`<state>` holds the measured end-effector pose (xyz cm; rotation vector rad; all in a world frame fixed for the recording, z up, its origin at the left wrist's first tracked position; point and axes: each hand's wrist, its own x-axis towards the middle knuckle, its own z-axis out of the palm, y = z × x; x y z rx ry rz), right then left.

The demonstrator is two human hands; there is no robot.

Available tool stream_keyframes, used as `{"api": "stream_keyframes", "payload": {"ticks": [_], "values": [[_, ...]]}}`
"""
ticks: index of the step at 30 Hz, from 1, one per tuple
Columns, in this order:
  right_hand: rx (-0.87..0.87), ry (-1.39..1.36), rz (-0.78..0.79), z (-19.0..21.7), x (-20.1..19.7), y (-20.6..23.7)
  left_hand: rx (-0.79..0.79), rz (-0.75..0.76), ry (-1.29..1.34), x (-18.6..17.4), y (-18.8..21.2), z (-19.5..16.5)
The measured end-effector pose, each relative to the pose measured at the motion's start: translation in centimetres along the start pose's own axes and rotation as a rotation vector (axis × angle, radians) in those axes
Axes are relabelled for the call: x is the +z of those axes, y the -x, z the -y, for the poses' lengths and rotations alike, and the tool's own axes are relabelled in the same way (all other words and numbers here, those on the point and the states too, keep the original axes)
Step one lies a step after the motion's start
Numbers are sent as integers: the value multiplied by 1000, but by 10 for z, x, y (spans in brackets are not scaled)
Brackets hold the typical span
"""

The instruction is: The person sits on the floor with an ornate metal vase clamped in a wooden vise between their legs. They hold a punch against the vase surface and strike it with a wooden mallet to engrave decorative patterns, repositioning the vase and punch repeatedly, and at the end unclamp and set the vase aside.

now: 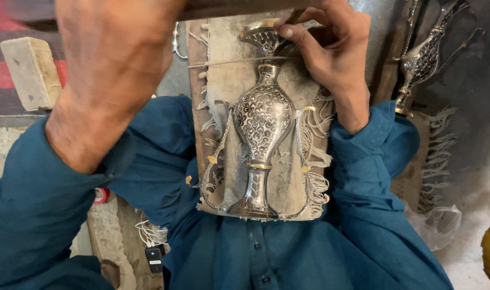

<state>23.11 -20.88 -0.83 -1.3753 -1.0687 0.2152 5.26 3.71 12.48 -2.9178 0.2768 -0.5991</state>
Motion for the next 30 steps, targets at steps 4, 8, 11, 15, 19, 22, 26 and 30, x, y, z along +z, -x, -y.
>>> {"api": "stream_keyframes", "payload": {"ticks": [4, 8, 11, 15, 19, 22, 26, 30], "values": [[20, -42, -6, -2, 0, 2, 4, -5, 32, 3, 2, 1], [26, -56, -8, -4, 0, 3, -33, -8, 105, 3, 3, 2], [25, -1, -6, -4, -1, 3, -8, -3, 12, 3, 3, 2], [-9, -66, -22, -2, 0, 1, -48, 8, 96, 2, 2, 1], [26, 29, -6, 0, 2, 0, -29, 8, 69, -1, 2, 2], [-11, -20, -24, -1, 2, -1, 10, -13, -4, -2, 2, 3], [42, 64, 3, 1, 1, 1, -64, 2, 125, -2, 3, 2], [45, 66, -13, 4, 3, 1, -46, 18, 43, -2, 4, -1]]}}
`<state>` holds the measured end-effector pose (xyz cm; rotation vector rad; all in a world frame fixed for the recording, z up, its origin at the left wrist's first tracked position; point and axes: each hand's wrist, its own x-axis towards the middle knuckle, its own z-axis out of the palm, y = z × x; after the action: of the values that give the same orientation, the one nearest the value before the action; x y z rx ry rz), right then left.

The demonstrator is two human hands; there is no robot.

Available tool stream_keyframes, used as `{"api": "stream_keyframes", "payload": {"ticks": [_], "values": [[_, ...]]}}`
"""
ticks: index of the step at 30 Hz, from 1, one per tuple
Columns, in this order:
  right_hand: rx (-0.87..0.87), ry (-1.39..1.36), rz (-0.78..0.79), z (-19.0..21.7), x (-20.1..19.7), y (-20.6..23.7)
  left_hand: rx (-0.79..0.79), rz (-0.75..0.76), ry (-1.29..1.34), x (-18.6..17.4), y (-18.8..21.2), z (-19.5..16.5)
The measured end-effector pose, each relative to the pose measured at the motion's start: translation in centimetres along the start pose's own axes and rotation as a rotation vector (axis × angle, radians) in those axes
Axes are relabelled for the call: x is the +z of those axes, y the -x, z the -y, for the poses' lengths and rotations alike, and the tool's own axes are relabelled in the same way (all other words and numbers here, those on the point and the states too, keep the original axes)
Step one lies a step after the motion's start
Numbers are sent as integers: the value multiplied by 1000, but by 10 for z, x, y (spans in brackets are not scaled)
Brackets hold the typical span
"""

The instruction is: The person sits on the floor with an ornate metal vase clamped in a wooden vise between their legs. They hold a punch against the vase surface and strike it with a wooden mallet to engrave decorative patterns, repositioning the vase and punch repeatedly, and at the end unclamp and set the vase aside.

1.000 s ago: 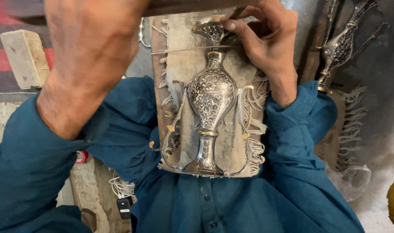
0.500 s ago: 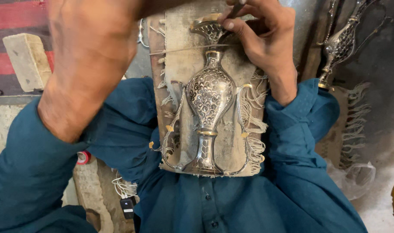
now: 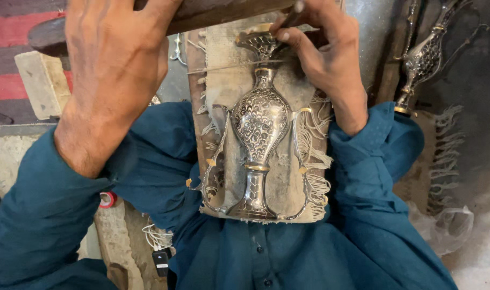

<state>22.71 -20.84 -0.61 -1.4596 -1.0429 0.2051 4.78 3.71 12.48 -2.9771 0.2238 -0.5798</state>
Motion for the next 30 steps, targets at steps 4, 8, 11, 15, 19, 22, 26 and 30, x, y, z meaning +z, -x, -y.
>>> {"api": "stream_keyframes", "payload": {"ticks": [4, 8, 11, 15, 19, 22, 26, 30], "values": [[-52, -40, -41, 3, 3, -5, -120, 15, 236, 0, -1, -7], [74, 82, -59, 4, 2, -6, -37, 40, 41, -6, -6, -6], [-4, 33, -46, 1, 2, -4, 19, -4, -11, -9, -8, -5], [-71, -18, -40, -5, 1, -2, -78, -35, 169, -7, -4, -7], [48, -136, -116, -8, -5, -6, -91, 81, -137, -11, 5, -7], [8, -307, -111, -4, -9, -7, -166, 96, 215, -12, 14, -6], [-1, -165, -5, 5, -5, -9, -349, 129, 558, -4, 33, -15], [95, -35, 15, 13, -1, -11, -497, 170, 711, 9, 49, -24]]}}
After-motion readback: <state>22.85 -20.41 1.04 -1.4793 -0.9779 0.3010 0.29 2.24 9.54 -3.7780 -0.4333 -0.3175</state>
